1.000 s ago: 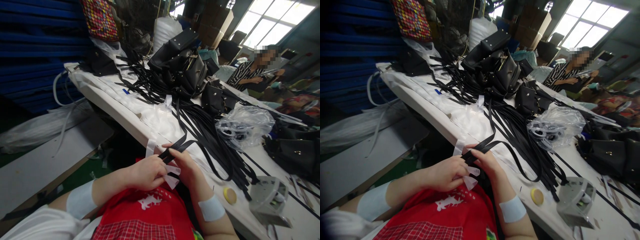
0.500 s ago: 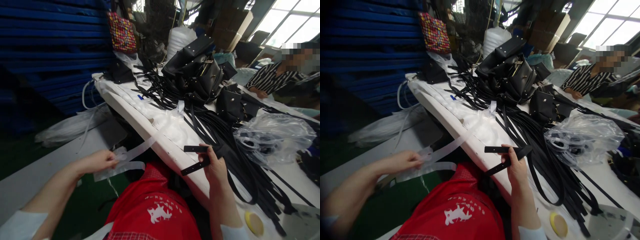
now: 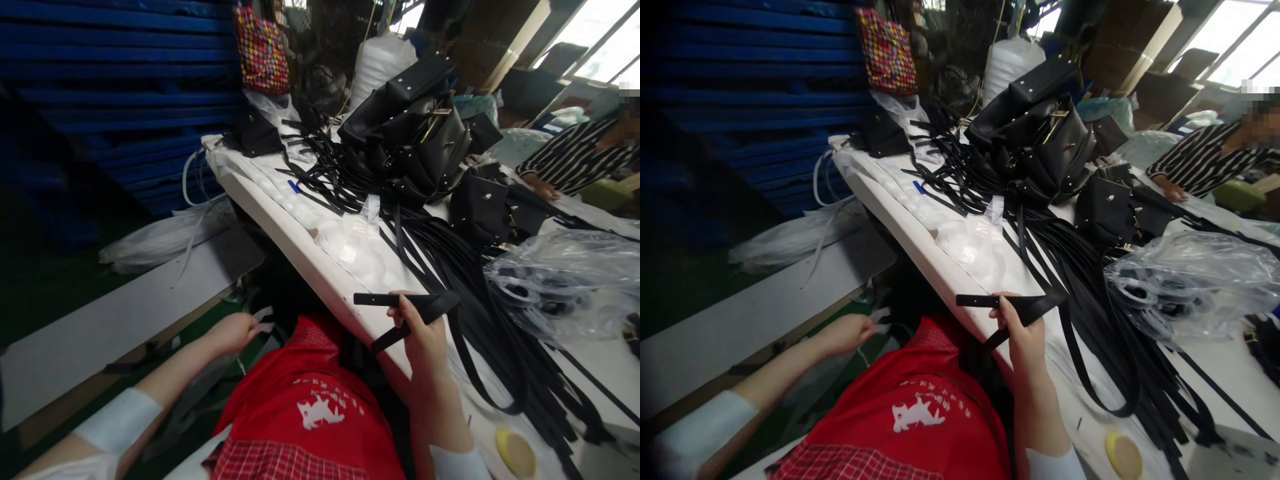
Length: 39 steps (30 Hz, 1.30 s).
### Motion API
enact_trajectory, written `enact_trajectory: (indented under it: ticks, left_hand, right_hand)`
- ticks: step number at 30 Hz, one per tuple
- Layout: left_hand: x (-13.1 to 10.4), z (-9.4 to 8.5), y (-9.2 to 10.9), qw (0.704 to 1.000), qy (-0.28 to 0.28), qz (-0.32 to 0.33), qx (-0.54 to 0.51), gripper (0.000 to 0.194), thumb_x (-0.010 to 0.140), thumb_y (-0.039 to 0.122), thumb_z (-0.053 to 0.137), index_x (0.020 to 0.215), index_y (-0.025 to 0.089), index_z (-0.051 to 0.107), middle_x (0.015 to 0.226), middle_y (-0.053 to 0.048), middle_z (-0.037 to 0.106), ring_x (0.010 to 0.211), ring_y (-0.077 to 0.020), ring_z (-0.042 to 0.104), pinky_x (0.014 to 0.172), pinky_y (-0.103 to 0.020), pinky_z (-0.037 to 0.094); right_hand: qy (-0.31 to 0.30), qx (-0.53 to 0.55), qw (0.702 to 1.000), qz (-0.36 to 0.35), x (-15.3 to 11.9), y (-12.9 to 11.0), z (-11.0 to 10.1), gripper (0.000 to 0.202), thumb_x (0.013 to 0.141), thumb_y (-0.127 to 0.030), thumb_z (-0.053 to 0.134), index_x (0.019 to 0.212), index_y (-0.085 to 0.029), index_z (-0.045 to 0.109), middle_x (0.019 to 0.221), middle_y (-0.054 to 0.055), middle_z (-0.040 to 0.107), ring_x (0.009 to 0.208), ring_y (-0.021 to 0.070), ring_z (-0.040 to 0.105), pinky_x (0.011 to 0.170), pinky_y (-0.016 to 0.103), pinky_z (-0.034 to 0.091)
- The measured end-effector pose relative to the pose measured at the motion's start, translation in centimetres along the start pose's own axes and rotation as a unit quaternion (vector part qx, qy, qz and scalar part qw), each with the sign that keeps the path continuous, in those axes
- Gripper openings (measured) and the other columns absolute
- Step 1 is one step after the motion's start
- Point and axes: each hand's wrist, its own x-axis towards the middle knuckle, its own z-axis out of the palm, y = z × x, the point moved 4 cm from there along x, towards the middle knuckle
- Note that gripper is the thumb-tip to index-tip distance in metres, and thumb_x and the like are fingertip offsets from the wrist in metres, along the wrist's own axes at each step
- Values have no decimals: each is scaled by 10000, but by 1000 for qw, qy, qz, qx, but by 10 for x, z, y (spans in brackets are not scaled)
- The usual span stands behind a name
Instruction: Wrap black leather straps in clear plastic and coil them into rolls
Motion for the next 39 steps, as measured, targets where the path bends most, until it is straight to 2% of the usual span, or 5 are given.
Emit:
enact_trajectory:
  ticks: [6,9,24,34,39]
  left_hand:
    - [19,-6,98,952,-55,266,-141,437,980,359,414,628,148,563,641,5,545,625,-108,495,676,-214,410]
    - [23,-3,122,933,-81,302,-178,478,980,408,423,611,142,571,606,4,527,575,-102,452,617,-213,400]
    - [19,-7,142,924,-96,329,-170,445,953,443,458,694,135,649,680,-20,599,645,-124,534,640,-203,434]
    - [27,2,160,907,-125,378,-138,246,903,202,501,731,147,669,728,-13,622,662,-118,553,649,-193,410]
    - [30,9,157,917,-121,357,-130,267,903,232,529,697,150,677,711,-1,640,642,-112,561,651,-188,412]
  right_hand:
    - [-27,-89,995,-26,-19,-5,6,254,838,-403,671,932,-173,724,629,15,652,534,121,538,502,241,460]
    - [-28,-85,996,-16,-23,-1,-1,254,852,-403,652,960,-186,726,652,18,657,546,128,557,471,233,463]
    - [-54,-91,994,-8,-25,-5,5,222,823,-379,680,933,-195,741,680,26,673,629,154,605,588,266,507]
    - [-185,-79,976,77,-30,17,29,280,806,-413,687,933,-174,757,813,59,717,731,187,645,687,297,525]
    - [-35,49,988,140,-7,23,9,414,809,-496,660,982,-122,703,511,-53,467,453,81,399,440,202,344]
